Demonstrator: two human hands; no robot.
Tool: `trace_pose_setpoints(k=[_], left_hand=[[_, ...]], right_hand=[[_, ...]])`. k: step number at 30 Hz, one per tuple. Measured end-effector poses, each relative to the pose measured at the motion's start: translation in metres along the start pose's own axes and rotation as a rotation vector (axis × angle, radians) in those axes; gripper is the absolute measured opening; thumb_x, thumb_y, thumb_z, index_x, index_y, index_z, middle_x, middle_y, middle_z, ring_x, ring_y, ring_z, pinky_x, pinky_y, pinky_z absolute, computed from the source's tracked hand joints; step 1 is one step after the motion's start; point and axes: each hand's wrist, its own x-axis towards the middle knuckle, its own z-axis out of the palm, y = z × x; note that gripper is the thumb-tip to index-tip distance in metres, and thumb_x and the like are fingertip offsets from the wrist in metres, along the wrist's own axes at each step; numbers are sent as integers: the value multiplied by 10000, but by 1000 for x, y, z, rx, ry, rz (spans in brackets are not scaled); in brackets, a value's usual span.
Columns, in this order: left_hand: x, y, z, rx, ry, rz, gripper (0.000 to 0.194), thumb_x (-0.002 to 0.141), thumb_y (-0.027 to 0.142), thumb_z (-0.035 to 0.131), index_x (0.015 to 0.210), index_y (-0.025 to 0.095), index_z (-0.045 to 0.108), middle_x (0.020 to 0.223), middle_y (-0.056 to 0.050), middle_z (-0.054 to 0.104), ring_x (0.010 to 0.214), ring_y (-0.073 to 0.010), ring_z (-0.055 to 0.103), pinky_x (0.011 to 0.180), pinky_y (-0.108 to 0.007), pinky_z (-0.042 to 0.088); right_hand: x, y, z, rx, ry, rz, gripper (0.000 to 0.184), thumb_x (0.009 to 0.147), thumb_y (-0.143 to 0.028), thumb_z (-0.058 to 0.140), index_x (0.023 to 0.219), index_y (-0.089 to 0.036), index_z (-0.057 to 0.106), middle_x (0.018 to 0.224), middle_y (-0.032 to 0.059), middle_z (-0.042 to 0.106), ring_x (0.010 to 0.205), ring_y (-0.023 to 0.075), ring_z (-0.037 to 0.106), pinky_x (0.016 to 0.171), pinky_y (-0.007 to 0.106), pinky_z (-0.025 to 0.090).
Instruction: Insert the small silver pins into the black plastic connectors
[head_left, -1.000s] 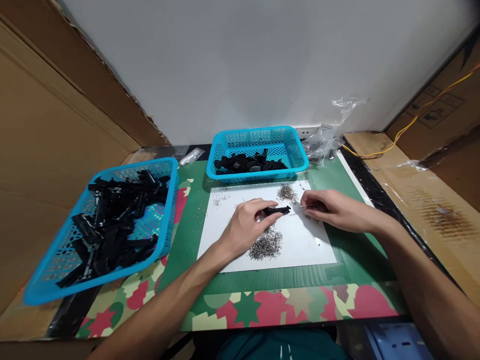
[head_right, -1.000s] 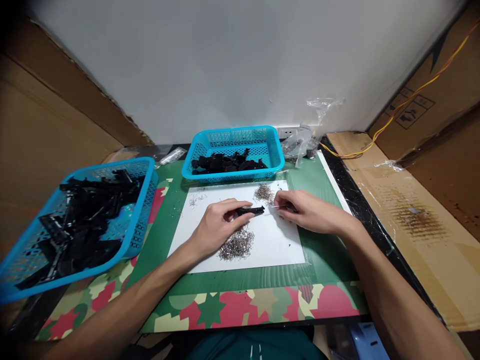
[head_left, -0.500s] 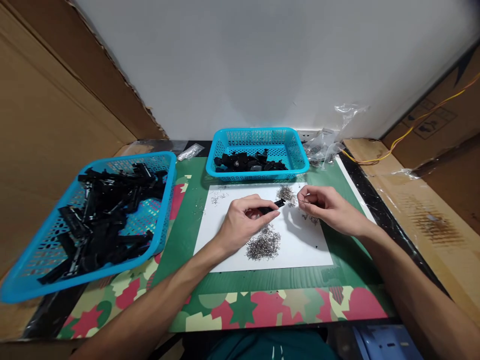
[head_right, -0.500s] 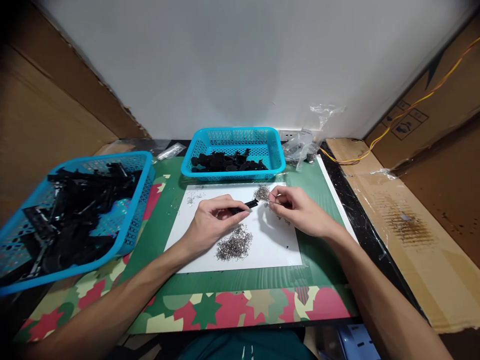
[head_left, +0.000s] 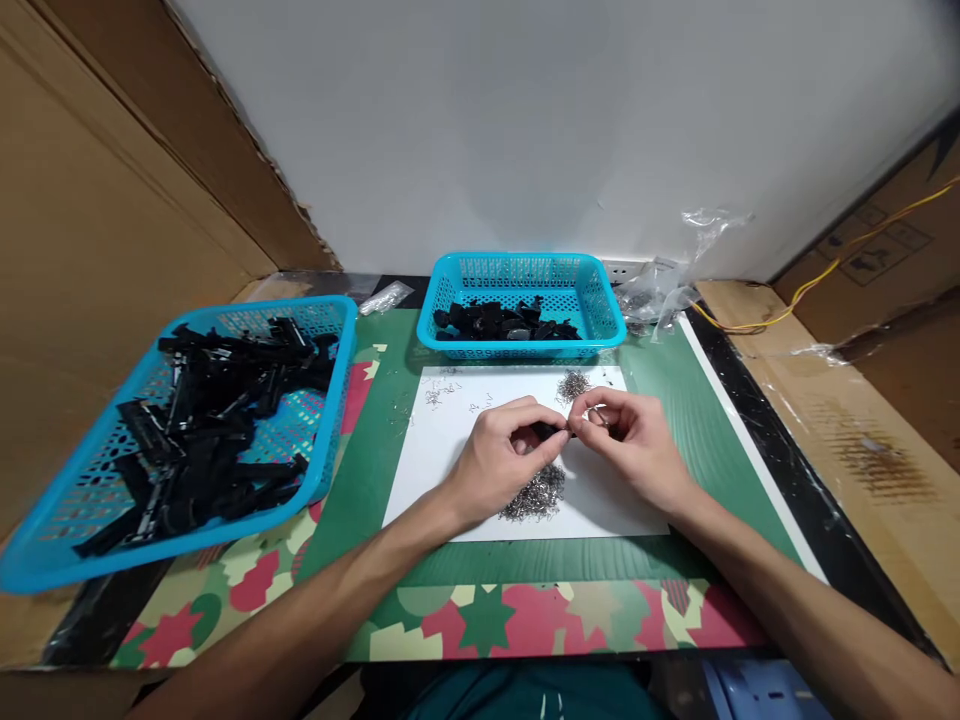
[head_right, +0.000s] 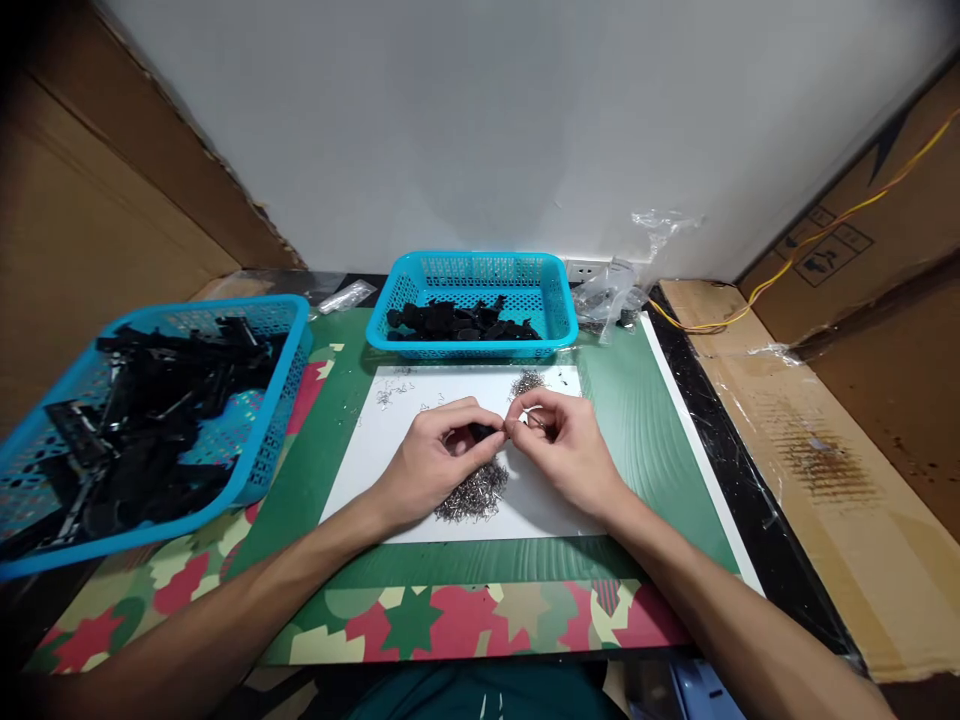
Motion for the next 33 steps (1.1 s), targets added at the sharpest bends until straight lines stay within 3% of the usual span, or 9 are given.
trace_pose_setpoints(k=[5,16,22,29,33], left_hand=[[-1,-3,0,49,0,34,73,954,187,713,956,165,783,775,19,600,622,-84,466,592,-233,371],[-4,-6,1,120,-22,51,100,961,152,693,1000,173,782,800,20,569,645,-86,498,610,-243,396],[-5,-6,2,145,-25,28,67,954,160,704,971,170,768,811,16,593,655,-90,516,617,-251,409],[-4,-7,4,148,-45,35,65,973,192,707,986,181,769,843,7,642,672,-98,544,651,-245,457],[-5,-7,4,185,-21,62,71,985,212,705,987,183,771,844,5,640,681,-101,552,654,-244,456]], right_hand=[[-1,-5,-6,-202,-38,-77,67,902,-246,659,883,-184,673,585,-83,369,553,102,332,532,270,256],[-1,-3,-19,-433,-135,-204,94,955,-235,627,979,-198,710,609,-73,439,564,103,383,557,267,290],[-1,-8,-20,-421,-170,-145,112,952,-242,628,945,-186,725,605,-63,472,565,107,421,556,262,313],[1,-9,-22,-450,-86,-91,128,907,-239,620,929,-169,726,643,-31,559,588,121,474,590,276,354],[3,-10,-23,-419,-60,-56,124,876,-267,646,861,-167,718,577,-58,467,550,110,406,557,277,301]])
